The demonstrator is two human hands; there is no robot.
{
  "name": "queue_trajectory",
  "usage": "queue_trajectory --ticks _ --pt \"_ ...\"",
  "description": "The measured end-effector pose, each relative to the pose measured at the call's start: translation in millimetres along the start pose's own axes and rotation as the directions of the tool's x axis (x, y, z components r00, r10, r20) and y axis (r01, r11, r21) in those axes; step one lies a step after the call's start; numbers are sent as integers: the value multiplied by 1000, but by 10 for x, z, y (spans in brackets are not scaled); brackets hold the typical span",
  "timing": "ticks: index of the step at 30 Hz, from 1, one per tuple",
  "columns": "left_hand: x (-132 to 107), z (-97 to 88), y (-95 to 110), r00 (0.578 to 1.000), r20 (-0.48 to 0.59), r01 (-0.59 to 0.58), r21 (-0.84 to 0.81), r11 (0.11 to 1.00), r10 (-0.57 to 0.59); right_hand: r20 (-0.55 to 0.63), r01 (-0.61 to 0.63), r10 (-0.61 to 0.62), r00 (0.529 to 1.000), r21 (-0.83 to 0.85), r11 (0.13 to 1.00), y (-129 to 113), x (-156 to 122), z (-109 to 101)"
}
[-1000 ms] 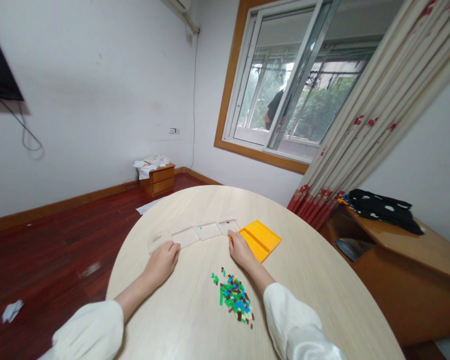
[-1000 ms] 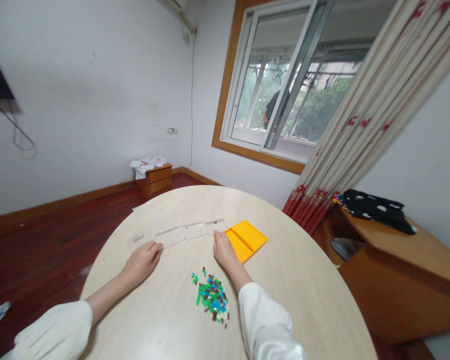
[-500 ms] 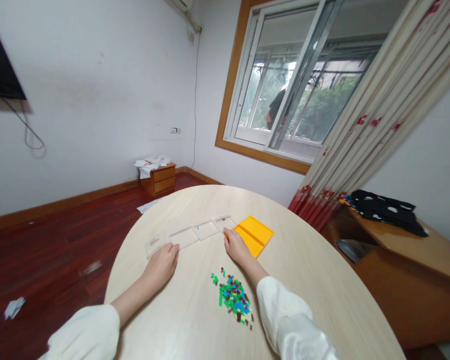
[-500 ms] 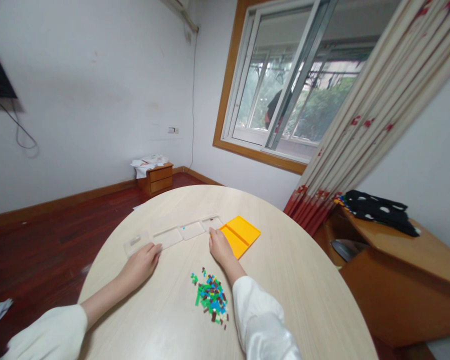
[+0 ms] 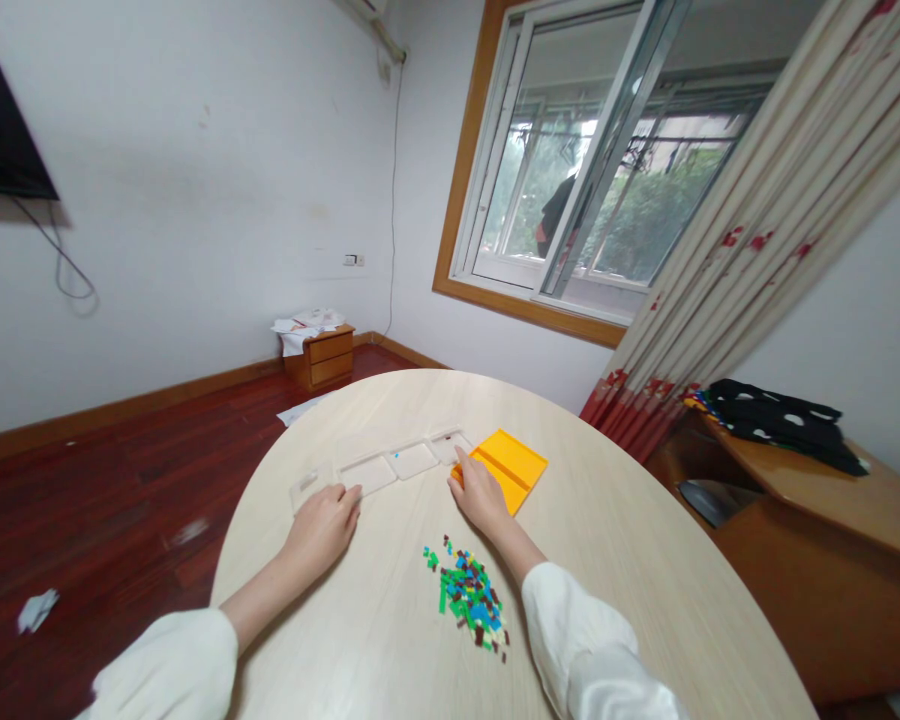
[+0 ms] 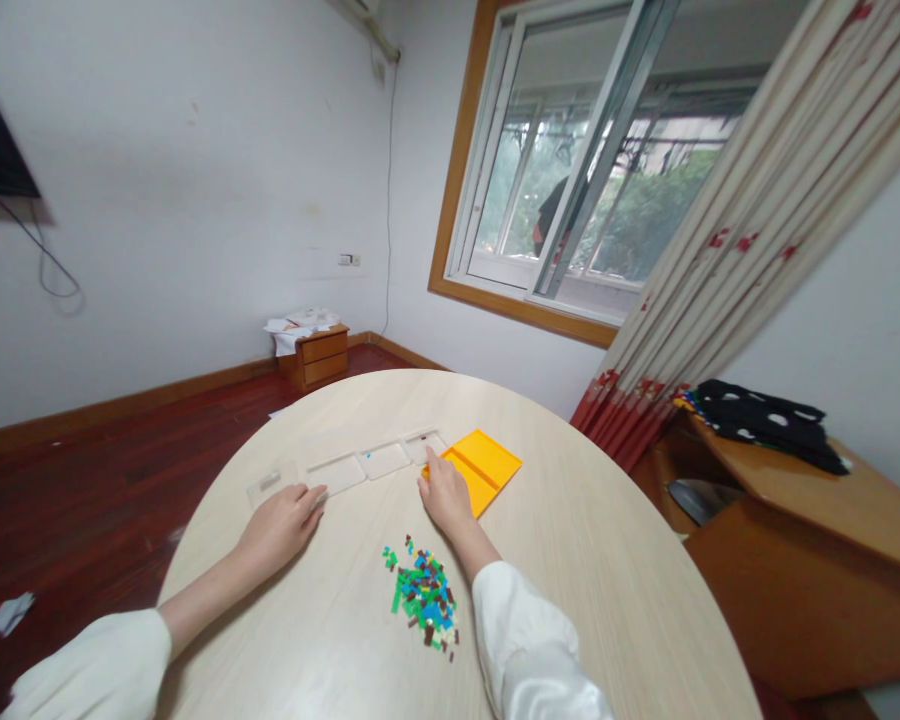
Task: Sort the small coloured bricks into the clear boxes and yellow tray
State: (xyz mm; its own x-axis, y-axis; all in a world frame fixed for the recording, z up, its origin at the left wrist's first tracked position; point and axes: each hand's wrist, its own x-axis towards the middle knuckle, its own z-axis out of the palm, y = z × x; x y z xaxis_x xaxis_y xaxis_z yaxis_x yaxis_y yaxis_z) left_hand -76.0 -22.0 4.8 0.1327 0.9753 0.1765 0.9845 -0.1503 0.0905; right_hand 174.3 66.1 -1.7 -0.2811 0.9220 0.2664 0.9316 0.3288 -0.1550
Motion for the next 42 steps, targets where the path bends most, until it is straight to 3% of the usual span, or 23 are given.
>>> queue_trajectory --ticks 5,12,18,21,26,28,30,35,39,42 --pt "-41 -61 25 994 -101 -40 -6 999 39 -46 -25 24 999 -14 1000 140 -244 -177" --pt "-77 -244 354 975 99 -167 -254 953 197 -158 53 9 987 387 921 359 -889 -247" --pt "-49 59 716 922 57 -305 -503 809 383 -220 -10 177 959 600 800 162 -1308 -143" --pt "-21 185 916 899 117 -286 -573 768 422 -212 -40 240 947 666 745 91 -1332 -109" --pt "-52 185 1211 864 114 -291 -682 671 490 -140 -105 339 931 784 611 147 -1303 -95" --pt "-76 178 1281 863 93 -263 -757 598 497 -120 -115 361 925 816 567 193 -1303 -105" --pt "-75 190 1315 887 46 -209 -848 488 460 -103 -120 357 929 826 551 225 -1305 -131" --pt "109 264 1233 990 -18 -40 -987 157 139 -66 -151 308 949 763 629 202 -1300 -264" --pt "311 315 1052 990 124 118 -989 -85 -67 28 -161 200 979 701 694 122 -1317 -355" --pt "375 320 943 968 235 208 -945 -252 -84 102 -133 88 991 640 757 64 -1342 -391"
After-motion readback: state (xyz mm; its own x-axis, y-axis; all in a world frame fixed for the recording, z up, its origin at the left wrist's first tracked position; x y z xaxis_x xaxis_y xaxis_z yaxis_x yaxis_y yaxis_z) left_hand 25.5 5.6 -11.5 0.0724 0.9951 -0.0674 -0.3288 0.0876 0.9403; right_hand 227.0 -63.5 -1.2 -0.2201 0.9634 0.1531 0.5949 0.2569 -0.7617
